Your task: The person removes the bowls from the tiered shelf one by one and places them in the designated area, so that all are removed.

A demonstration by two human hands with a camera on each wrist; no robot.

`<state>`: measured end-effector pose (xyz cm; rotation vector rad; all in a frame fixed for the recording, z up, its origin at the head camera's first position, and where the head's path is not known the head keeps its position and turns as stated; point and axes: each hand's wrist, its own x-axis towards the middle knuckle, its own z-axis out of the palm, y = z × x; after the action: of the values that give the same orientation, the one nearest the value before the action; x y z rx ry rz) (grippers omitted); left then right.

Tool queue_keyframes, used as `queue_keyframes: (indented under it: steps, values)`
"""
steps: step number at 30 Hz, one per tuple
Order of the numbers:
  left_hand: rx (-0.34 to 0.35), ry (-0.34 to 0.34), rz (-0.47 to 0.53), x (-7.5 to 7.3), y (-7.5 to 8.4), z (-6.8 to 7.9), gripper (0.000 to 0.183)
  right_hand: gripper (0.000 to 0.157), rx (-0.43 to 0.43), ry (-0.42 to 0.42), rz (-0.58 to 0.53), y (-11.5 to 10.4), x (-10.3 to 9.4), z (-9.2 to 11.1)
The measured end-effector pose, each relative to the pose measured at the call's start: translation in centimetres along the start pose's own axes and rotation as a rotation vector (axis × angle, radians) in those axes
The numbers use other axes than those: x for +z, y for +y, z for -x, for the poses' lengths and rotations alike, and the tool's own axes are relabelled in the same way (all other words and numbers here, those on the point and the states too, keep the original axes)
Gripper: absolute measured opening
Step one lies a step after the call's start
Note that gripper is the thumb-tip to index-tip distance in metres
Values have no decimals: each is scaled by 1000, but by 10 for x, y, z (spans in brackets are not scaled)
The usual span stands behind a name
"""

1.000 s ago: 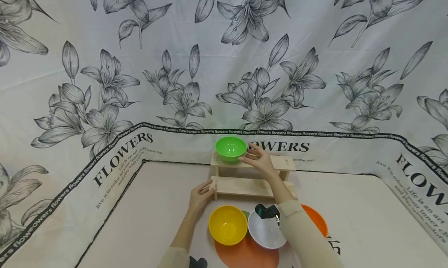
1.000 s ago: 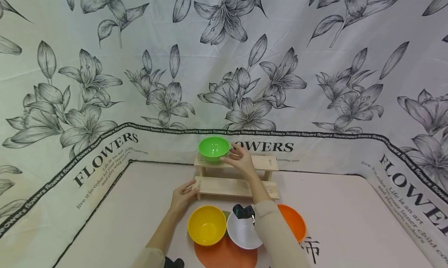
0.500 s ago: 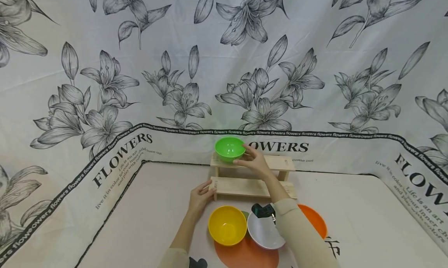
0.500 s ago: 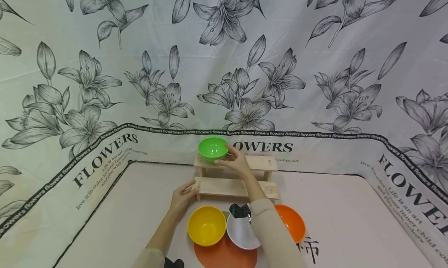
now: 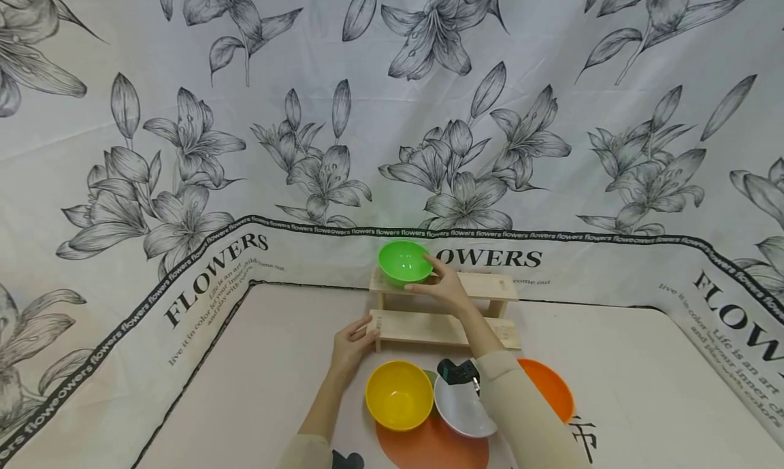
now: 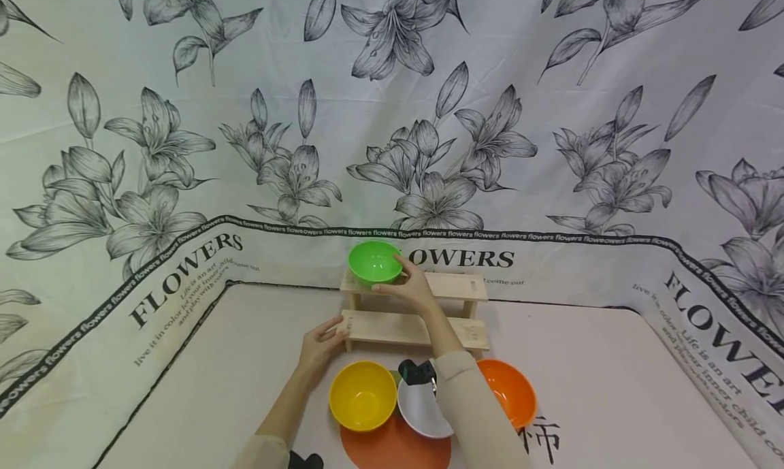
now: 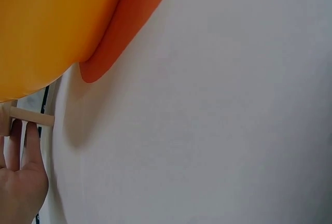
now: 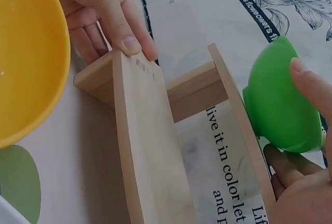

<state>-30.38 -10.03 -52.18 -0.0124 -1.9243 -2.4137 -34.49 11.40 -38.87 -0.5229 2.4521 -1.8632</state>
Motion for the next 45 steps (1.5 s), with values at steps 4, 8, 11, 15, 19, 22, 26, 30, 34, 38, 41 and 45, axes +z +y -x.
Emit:
queue_keyframes:
  steps: [4,8,11,15,19,22,26,30,34,38,41,45]
  values:
    - [3,0,-3,0,0,0,49,87,-13,34,18,13,1,-5]
    - [10,-4,0,0,-1,0,49,88,-47,58,12,20,2,-5]
    - [6,-7,2,0,-2,0,49,88,-70,65,-11,21,3,-3]
    - [-1,-13,15,-1,1,2,50,89,-79,60,-55,20,5,2]
    - [0,-17,19,-1,1,1,50,88,-76,65,-96,19,4,9]
    - [-3,-11,22,-2,-2,0,50,87,-83,76,-103,19,3,14]
    - [-14,-23,31,-3,-1,-1,50,87,-108,80,-115,18,0,22]
    - [-20,-43,26,-4,-1,-2,50,87,-122,82,-127,17,-3,31]
    - [-13,-46,22,-2,0,-2,50,87,-118,102,-100,15,-7,42]
    - [-2,-30,18,-2,-2,-2,50,87,-119,122,-73,15,-13,51]
    - [-2,-17,13,-2,-3,-2,50,88,-117,129,-57,14,-18,59]
    - [5,-9,6,-2,-4,-2,50,89,-117,133,-33,16,-25,69]
